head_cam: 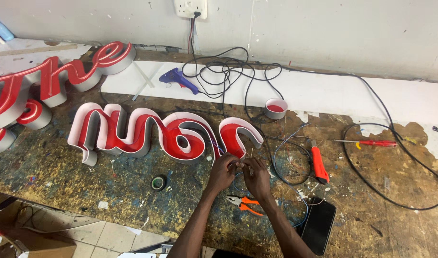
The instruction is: The person works on wiring a red and white neon-style sign on a workbench. They use pliers to strip and twist wires, then connect them to the sign's internal components. The person handles the wires and tools with both hands throughout the process.
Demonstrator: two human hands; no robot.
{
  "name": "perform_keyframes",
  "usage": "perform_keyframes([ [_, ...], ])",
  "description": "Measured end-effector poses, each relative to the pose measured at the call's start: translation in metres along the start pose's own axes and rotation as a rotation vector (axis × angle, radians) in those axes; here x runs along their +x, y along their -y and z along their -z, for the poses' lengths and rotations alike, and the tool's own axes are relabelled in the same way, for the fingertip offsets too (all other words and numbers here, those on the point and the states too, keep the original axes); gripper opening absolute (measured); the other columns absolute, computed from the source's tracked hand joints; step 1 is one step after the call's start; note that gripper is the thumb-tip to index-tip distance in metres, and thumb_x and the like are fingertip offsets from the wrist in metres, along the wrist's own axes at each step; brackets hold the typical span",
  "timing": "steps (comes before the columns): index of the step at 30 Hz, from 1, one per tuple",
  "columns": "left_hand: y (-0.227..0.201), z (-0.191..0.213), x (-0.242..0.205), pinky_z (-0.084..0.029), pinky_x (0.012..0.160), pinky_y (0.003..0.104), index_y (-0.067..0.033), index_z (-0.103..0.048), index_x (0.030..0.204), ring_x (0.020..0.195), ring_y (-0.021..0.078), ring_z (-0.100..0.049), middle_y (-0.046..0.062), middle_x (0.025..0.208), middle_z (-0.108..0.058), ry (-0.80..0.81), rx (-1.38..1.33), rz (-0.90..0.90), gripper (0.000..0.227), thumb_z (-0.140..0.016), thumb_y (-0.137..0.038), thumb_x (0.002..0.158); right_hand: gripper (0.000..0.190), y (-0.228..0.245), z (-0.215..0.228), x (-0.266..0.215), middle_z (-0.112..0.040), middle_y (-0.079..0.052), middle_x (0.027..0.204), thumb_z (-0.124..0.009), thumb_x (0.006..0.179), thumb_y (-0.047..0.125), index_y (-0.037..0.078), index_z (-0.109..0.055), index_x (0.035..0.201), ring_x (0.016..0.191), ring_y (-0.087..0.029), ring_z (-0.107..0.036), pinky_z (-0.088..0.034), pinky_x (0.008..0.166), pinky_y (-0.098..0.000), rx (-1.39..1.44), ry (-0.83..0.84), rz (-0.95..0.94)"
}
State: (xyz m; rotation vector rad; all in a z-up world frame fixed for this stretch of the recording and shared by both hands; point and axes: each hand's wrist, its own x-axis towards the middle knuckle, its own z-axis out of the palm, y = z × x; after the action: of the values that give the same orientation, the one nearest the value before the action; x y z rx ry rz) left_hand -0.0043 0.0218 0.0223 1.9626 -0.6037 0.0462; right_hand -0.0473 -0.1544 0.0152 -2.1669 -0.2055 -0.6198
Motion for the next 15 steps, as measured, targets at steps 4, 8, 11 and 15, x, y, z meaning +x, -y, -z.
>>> perform_keyframes([
  [4,0.005,-0.001,0.004,-0.060,0.081,0.051,-0.0076,-0.076,0.114,0.094,0.0407,-0.072,0.015,0.101,-0.069,-0.004,-0.015,-0.027,0.013,-0.063,-0.004,0.115,0.010,0.004,0.000,0.004,-0.078,-0.017,0.091,-0.071,0.110,0.009,0.009,-0.081,0.107,0.089,-0.043,-0.078,-0.062,0.080,-0.0510,0.168,0.036,-0.183],
  [8,0.003,-0.004,0.006,-0.057,0.078,0.049,-0.0078,-0.077,0.113,0.088,0.0367,-0.071,0.014,0.099,-0.069,0.004,0.011,-0.040,0.014,-0.063,-0.004,0.114,0.014,-0.003,-0.007,0.001,-0.078,-0.019,0.088,-0.072,0.110,0.010,0.006,-0.083,0.105,0.084,-0.036,-0.081,-0.060,0.077,-0.0498,0.302,-0.027,-0.327],
  [11,0.006,-0.006,0.004,-0.052,0.078,0.047,-0.0067,-0.073,0.110,0.087,0.0355,-0.066,0.014,0.100,-0.068,0.004,0.043,-0.080,0.016,-0.058,-0.008,0.115,0.020,-0.013,-0.020,-0.008,-0.079,-0.012,0.093,-0.070,0.110,0.025,0.010,-0.082,0.103,0.085,-0.027,-0.079,-0.057,0.076,-0.0440,0.258,-0.038,-0.406],
  [15,0.017,-0.004,0.010,-0.049,0.081,0.046,-0.0071,-0.069,0.112,0.091,0.0357,-0.065,0.013,0.101,-0.066,-0.020,0.005,-0.176,0.013,-0.058,-0.014,0.115,0.029,-0.001,-0.036,-0.006,-0.080,-0.006,0.096,-0.065,0.109,0.032,0.010,-0.082,0.103,0.086,-0.019,-0.074,-0.052,0.072,-0.0381,0.278,-0.092,-0.486],
])
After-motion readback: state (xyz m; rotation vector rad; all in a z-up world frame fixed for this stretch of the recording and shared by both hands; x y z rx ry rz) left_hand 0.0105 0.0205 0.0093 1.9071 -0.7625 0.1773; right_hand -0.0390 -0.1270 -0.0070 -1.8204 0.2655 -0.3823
